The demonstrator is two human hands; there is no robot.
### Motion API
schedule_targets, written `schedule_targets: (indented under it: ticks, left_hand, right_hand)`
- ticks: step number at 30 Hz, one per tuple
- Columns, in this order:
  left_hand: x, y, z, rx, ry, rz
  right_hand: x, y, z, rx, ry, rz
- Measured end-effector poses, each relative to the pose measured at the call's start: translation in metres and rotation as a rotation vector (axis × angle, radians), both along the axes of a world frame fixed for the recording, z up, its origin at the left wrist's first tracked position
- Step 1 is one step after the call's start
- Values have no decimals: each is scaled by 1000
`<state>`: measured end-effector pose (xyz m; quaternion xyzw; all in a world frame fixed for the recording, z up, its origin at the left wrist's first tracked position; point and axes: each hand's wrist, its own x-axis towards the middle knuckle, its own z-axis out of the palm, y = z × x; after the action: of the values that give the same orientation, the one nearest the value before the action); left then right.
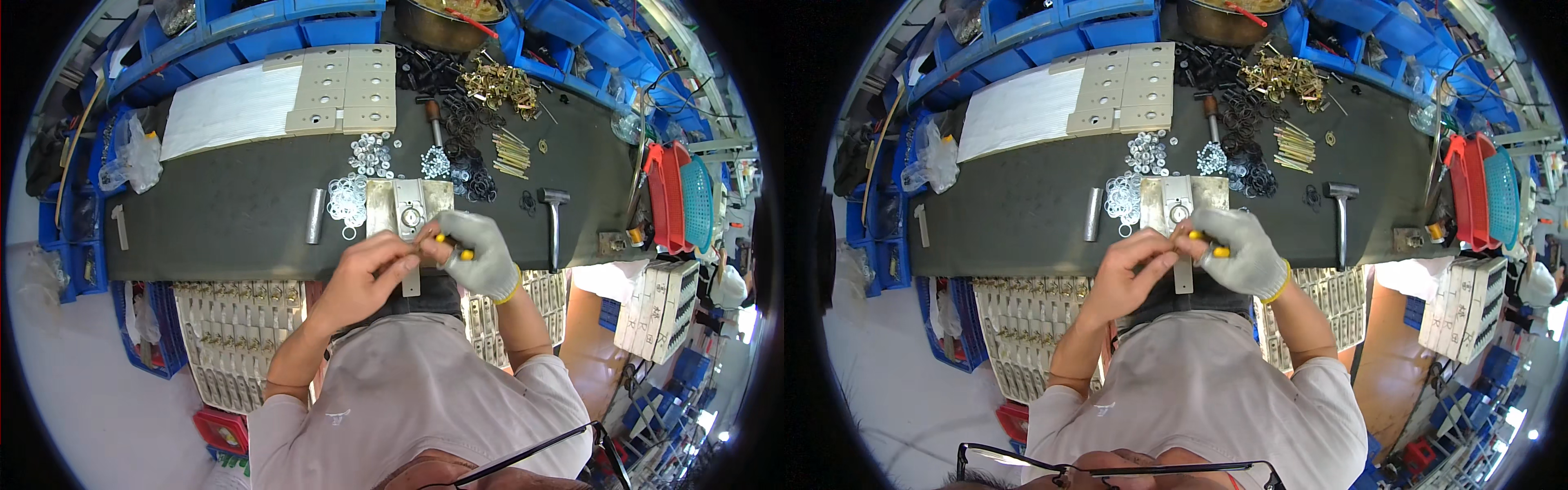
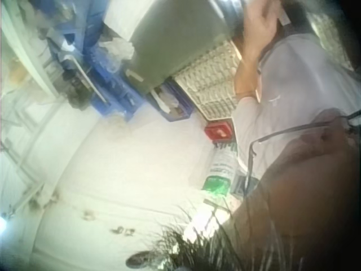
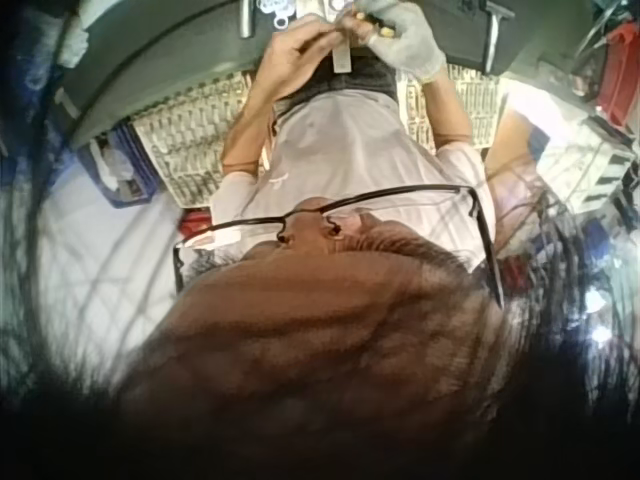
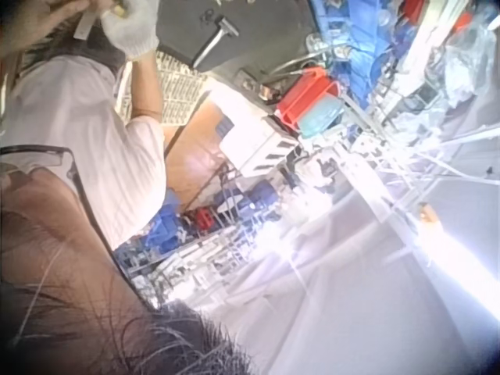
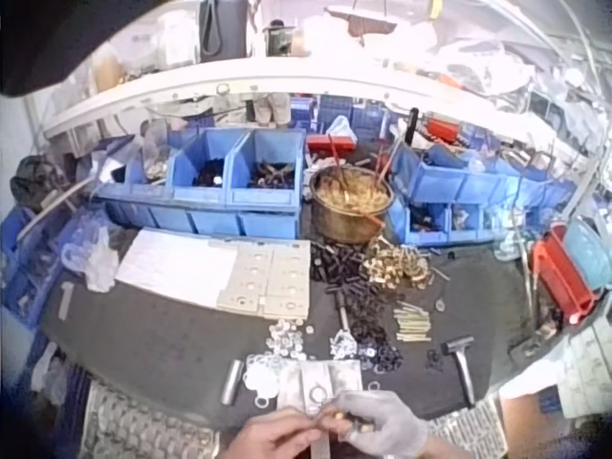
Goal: Assemble small metal latch components using a hammer and pliers on a workbench.
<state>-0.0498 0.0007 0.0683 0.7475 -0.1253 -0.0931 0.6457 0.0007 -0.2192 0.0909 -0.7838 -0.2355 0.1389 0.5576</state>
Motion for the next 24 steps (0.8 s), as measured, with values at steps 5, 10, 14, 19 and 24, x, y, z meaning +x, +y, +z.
schedule_targets:
  ticks: [5, 10, 14, 19, 24]
  left_hand:
    - [12, 5, -43, -102, 49, 239]
    - [24, -13, -53, -205, 208, 150]
    - [29, -17, -59, -327, 249, 93]
    - [29, -17, -62, -371, 289, 80]
    - [29, -18, -64, -384, 316, 86]
  right_hand:
    - [27, 5, 0, -87, -265, -185]
    - [30, 12, -11, -123, -200, -145]
    - [32, 14, -19, -149, -219, -100]
    - [31, 16, -20, -141, -245, -201]
    - [28, 4, -14, -64, -251, -281]
